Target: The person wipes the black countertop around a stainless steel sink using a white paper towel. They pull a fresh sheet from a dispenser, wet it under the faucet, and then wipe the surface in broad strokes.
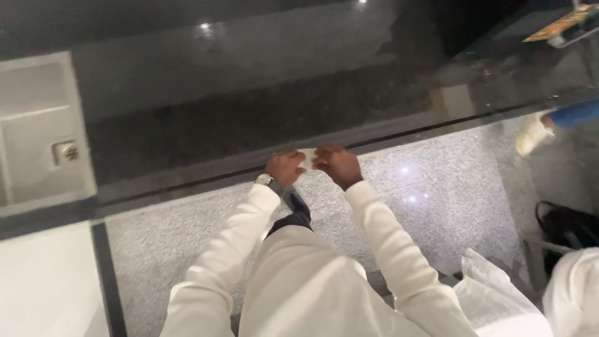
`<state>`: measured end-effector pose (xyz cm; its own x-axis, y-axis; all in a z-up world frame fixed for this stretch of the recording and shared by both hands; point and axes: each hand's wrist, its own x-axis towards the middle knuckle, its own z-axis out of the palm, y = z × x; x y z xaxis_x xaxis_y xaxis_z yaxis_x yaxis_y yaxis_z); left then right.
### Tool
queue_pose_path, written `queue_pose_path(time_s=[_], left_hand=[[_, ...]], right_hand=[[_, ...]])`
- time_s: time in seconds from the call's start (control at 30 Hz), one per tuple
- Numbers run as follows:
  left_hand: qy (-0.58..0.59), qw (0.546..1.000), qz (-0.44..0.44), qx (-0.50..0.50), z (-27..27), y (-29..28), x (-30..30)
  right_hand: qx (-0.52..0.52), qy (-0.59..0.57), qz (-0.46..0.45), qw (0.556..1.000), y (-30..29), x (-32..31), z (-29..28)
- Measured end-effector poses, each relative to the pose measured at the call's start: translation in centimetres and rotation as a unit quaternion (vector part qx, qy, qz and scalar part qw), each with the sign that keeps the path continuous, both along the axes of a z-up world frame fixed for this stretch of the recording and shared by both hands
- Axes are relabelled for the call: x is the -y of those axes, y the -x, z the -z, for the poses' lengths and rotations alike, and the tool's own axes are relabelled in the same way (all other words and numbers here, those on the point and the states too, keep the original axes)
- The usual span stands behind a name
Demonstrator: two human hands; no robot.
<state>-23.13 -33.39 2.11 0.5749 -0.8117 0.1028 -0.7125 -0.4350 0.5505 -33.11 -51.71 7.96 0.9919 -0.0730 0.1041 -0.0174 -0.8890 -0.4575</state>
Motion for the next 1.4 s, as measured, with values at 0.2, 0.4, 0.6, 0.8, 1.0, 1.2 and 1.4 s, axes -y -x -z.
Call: queue_pose_path(time_s=[0.2, 0.4, 0.6, 0.8, 1.0, 1.2, 1.4], left_hand=[[0.117, 0.992, 0.032, 0.033, 3.6, 3.8, 13.4], [0.115, 0.987, 0.045, 0.106, 5.4, 6.9, 22.6], [0.219, 0.952, 0.076, 0.202, 2.3, 4.4, 19.7], [0.170, 0.976, -0.043, 0.128, 3.2, 2.4, 16.1], [-0.026, 0.963, -0.143, 0.225, 1.2, 0.8, 16.8], [-0.143, 0.934, -0.274, 0.179, 3.5, 1.1, 20.7], [-0.023, 0.949, -0.300, 0.097, 4.1, -1.6, 21.1]], right_hand=[[0.007, -0.033, 0.073, 0.997, 3.7, 12.6, -0.1], [-0.029, -0.034, 0.155, 0.987, 5.2, 19.5, -1.9], [-0.043, -0.035, 0.130, 0.990, 5.1, 18.8, -2.1], [-0.015, -0.073, 0.070, 0.995, 2.3, 14.9, -1.6], [0.036, -0.046, -0.025, 0.998, -2.8, 15.7, -1.9], [-0.135, -0.128, 0.059, 0.981, -6.4, 17.4, 0.1], [-0.008, -0.019, 0.005, 1.000, -9.1, 16.7, 4.2]])
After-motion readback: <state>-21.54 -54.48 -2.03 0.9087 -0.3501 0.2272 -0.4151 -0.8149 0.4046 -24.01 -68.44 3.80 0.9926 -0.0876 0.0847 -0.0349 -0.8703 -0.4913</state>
